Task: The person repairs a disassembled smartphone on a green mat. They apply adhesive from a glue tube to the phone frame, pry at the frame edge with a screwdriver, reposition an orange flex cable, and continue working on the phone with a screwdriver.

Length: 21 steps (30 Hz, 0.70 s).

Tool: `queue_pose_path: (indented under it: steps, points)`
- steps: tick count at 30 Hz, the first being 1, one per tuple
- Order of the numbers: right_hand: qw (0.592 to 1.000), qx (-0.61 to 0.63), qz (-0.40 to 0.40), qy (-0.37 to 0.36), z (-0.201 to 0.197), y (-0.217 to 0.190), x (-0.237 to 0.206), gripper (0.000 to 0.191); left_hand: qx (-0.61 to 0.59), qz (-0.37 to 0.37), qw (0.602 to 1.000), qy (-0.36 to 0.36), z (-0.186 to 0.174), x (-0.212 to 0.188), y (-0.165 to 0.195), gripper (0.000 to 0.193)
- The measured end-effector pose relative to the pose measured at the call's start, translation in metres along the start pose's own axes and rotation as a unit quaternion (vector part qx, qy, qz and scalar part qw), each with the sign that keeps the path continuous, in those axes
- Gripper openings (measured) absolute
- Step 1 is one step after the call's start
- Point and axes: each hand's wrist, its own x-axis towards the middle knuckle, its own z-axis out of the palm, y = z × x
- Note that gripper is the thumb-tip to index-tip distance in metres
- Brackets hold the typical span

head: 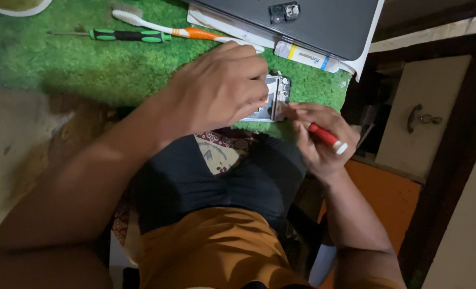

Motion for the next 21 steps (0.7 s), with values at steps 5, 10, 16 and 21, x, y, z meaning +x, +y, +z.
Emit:
queue_pose_path:
  steps: [5, 10, 16, 21]
  points:
    - [0.999, 0.011, -0.021, -0.035, 0.004, -0.007, -0.001, 0.012, -0.014, 0.006, 1.000, 0.014, -0.007, -0.002, 0.003, 0.016]
    - [0.998, -0.034, -0.030, -0.045, 0.003, -0.010, 0.001, 0.014, -0.018, 0.010, 0.999, 0.027, -0.007, -0.003, 0.006, 0.016]
    - [0.997, -0.037, -0.036, -0.054, 0.000, -0.013, 0.002, 0.017, -0.012, 0.013, 1.000, 0.020, -0.003, 0.000, 0.006, 0.019]
    - [0.997, -0.027, -0.030, -0.059, -0.001, -0.013, 0.001, 0.016, -0.005, 0.017, 0.999, 0.034, -0.005, -0.003, 0.008, 0.018]
